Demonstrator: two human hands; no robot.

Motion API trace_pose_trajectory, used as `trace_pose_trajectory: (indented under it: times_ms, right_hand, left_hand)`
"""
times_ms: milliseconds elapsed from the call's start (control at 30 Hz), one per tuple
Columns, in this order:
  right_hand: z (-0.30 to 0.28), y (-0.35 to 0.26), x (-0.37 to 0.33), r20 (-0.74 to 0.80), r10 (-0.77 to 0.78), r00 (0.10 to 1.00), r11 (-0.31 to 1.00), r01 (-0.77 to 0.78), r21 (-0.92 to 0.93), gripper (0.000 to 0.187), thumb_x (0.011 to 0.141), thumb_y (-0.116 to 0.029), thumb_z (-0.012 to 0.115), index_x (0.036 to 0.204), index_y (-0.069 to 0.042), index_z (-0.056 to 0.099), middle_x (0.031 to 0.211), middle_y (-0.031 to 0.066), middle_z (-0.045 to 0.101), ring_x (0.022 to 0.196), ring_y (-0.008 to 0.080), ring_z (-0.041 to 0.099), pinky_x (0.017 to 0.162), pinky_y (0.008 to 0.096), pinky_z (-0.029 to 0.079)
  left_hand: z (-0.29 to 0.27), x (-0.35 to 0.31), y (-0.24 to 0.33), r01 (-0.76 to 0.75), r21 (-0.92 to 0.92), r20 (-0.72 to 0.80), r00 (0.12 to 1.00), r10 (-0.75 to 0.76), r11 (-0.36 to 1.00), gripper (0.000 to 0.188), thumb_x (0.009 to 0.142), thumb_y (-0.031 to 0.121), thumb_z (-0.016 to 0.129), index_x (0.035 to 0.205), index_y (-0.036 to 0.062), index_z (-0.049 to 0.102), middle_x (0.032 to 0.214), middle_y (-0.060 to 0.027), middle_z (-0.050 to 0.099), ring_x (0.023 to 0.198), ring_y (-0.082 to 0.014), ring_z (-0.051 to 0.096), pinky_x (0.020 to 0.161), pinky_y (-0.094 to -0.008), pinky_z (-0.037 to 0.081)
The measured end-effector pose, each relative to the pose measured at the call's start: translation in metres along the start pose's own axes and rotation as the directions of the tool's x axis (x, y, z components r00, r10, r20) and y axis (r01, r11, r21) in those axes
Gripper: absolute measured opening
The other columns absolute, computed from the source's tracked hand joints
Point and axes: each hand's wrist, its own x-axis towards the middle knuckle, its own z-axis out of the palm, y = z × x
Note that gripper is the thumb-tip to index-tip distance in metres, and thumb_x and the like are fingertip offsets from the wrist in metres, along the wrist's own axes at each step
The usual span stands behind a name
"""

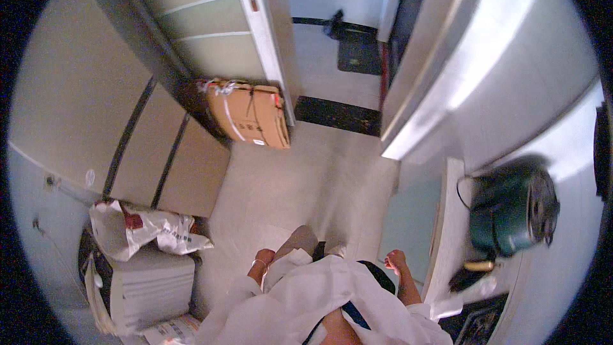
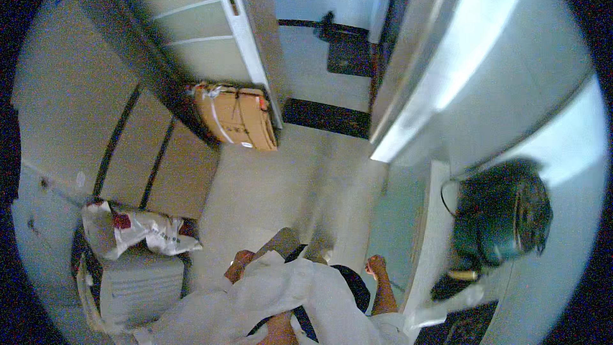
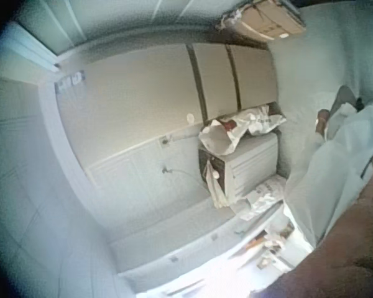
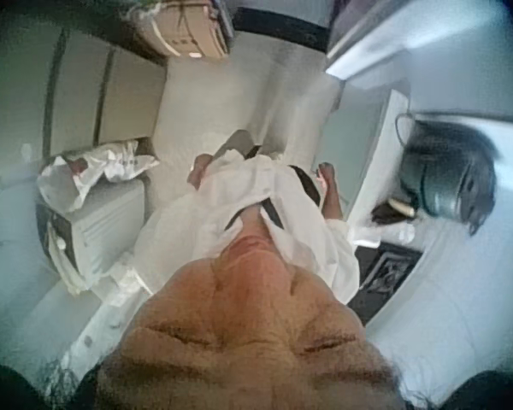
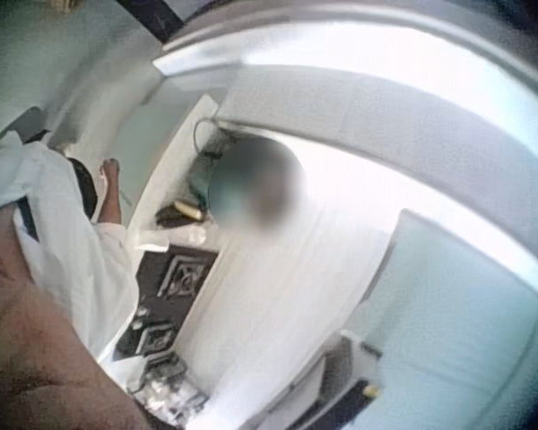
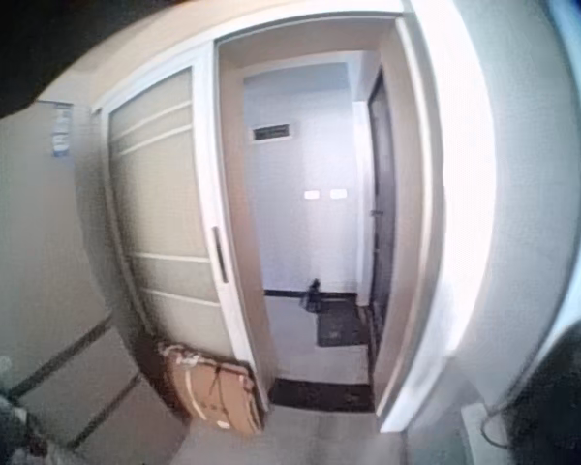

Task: The person retrieves a shuttlecock and a small bottle from a cabinet, then proceeds to assemble the shuttlecock by attaching the cork base to the feather skirt. The person handles the components carefully, aligning and pressing them together to form a complete shuttlecock.

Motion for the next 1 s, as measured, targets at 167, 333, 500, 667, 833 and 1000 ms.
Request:
trace_pose_trajectory:
  times_ms: [167, 333, 500, 667, 833, 1000]
  right_hand:
    - [0.006, -0.106, 0.036, 0.0, -0.083, 0.997, 0.993, 0.083, -0.082, 0.004, 0.076, -0.002, 0.049, 0.079, -0.002, 0.051, 0.066, 0.0114, 0.056, 0.055, 0.0205, 0.056, 0.046, 0.035, 0.049]
    - [0.01, -0.109, 0.087, 0.162, -0.146, 0.976, 0.983, 0.162, -0.088, 0.007, 0.079, -0.005, 0.051, 0.081, -0.001, 0.057, 0.071, 0.0089, 0.059, 0.061, 0.0208, 0.059, 0.055, 0.0333, 0.05]
    - [0.007, -0.175, 0.098, 0.249, -0.432, 0.867, 0.587, 0.48, -0.652, 0.015, 0.077, -0.021, 0.057, 0.069, -0.008, 0.059, 0.071, 0.0074, 0.062, 0.062, 0.025, 0.059, 0.057, 0.0354, 0.048]
    - [0.002, -0.24, 0.133, 0.266, -0.494, 0.828, 0.354, 0.471, -0.808, 0.017, 0.073, -0.027, 0.058, 0.07, -0.012, 0.063, 0.077, 0.0106, 0.064, 0.07, 0.029, 0.061, 0.061, 0.0404, 0.05]
    - [-0.006, -0.261, 0.19, 0.131, -0.497, 0.858, 0.53, 0.42, -0.737, 0.014, 0.075, -0.022, 0.055, 0.069, -0.011, 0.062, 0.076, 0.0106, 0.063, 0.067, 0.0292, 0.061, 0.057, 0.0378, 0.049]
    - [-0.028, -0.305, 0.265, 0.164, -0.433, 0.887, 0.563, 0.408, -0.719, 0.015, 0.078, -0.019, 0.052, 0.066, -0.01, 0.058, 0.069, 0.0097, 0.061, 0.061, 0.0251, 0.058, 0.052, 0.0346, 0.046]
  left_hand:
    - [-0.017, 0.041, -0.01, -0.394, 0.173, -0.106, 0.903, 0.415, 0.902, 0.021, 0.075, 0.029, 0.051, 0.075, 0.0153, 0.067, 0.078, -0.0076, 0.064, 0.073, -0.0262, 0.061, 0.06, -0.0378, 0.05]
    - [-0.083, 0.112, 0.022, -0.107, 0.216, 0.21, 0.976, 0.061, 0.971, 0.015, 0.067, 0.027, 0.059, 0.065, 0.0131, 0.065, 0.071, -0.008, 0.063, 0.066, -0.027, 0.06, 0.056, -0.0389, 0.048]
    - [-0.109, 0.215, 0.004, -0.266, 0.352, 0.018, 0.961, 0.277, 0.898, 0.014, 0.064, 0.027, 0.062, 0.063, 0.0139, 0.065, 0.068, -0.0065, 0.062, 0.063, -0.025, 0.06, 0.053, -0.0384, 0.048]
    - [-0.16, 0.316, 0.022, 0.365, -0.748, 0.316, 0.93, -0.186, 0.555, 0.01, 0.075, 0.018, 0.057, 0.077, 0.0089, 0.062, 0.069, -0.0069, 0.062, 0.057, -0.0175, 0.06, 0.049, -0.032, 0.049]
    - [-0.23, 0.382, 0.046, 0.311, -0.814, 0.271, 0.95, -0.153, 0.491, 0.007, 0.076, 0.013, 0.053, 0.075, 0.0091, 0.058, 0.065, -0.0058, 0.058, 0.056, -0.0181, 0.058, 0.048, -0.032, 0.048]
    - [-0.255, 0.413, 0.08, 0.347, -0.893, 0.276, 0.925, -0.261, 0.286, 0.008, 0.078, 0.016, 0.053, 0.078, 0.0099, 0.058, 0.07, -0.0069, 0.06, 0.06, -0.0181, 0.06, 0.048, -0.0323, 0.048]
